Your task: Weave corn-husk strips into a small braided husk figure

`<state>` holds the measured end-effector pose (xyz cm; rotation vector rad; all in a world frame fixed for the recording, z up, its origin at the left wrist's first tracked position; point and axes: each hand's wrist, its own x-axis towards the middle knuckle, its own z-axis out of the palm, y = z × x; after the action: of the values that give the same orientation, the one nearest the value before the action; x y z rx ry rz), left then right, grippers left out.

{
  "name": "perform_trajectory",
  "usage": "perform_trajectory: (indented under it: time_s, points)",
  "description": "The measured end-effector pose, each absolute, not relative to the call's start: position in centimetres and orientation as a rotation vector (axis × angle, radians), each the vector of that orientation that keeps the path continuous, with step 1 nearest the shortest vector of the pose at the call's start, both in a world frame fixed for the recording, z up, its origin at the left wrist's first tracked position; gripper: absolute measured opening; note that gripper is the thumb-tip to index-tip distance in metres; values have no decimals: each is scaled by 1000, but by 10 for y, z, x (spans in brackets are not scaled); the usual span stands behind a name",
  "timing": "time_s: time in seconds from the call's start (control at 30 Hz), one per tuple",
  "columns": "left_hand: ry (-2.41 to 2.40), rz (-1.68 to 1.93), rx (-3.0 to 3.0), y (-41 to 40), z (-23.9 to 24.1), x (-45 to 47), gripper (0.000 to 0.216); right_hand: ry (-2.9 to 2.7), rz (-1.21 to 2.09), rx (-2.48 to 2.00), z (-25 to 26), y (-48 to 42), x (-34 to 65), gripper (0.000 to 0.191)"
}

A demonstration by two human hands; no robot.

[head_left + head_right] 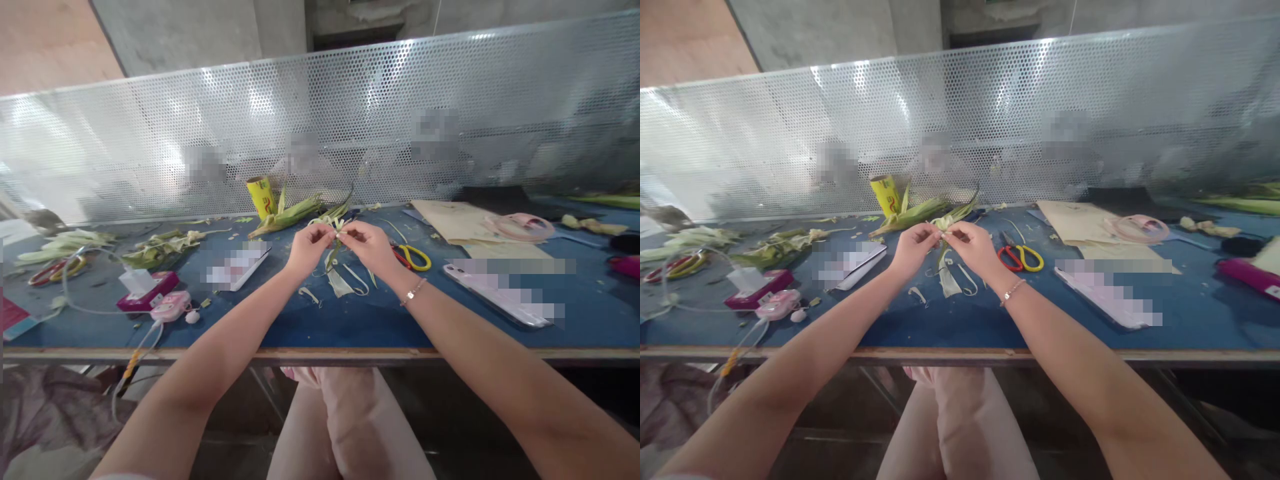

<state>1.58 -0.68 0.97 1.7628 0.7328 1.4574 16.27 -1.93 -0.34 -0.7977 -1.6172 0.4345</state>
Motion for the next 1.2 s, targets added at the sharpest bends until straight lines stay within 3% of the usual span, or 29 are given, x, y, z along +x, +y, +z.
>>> perform_trajectory:
  time_s: [0.6, 0.8, 0.93, 1.07, 1.2]
  points:
    - [590, 1320, 1455, -1, 2, 20, 25, -1625, 629, -785, -5, -12, 160, 17]
    - [635, 1364, 1458, 3, 1, 18, 23, -1500, 339, -898, -6, -9, 166, 19]
    - [602, 1325, 1476, 1, 2, 17, 22, -1538, 206, -872, -5, -9, 170, 31]
    - [569, 1293, 1478, -2, 2, 18, 22, -1675, 378, -817, -4, -12, 167, 13]
    - [562, 1356, 1494, -3, 1, 19, 18, -1670, 328, -802, -3, -16, 164, 12]
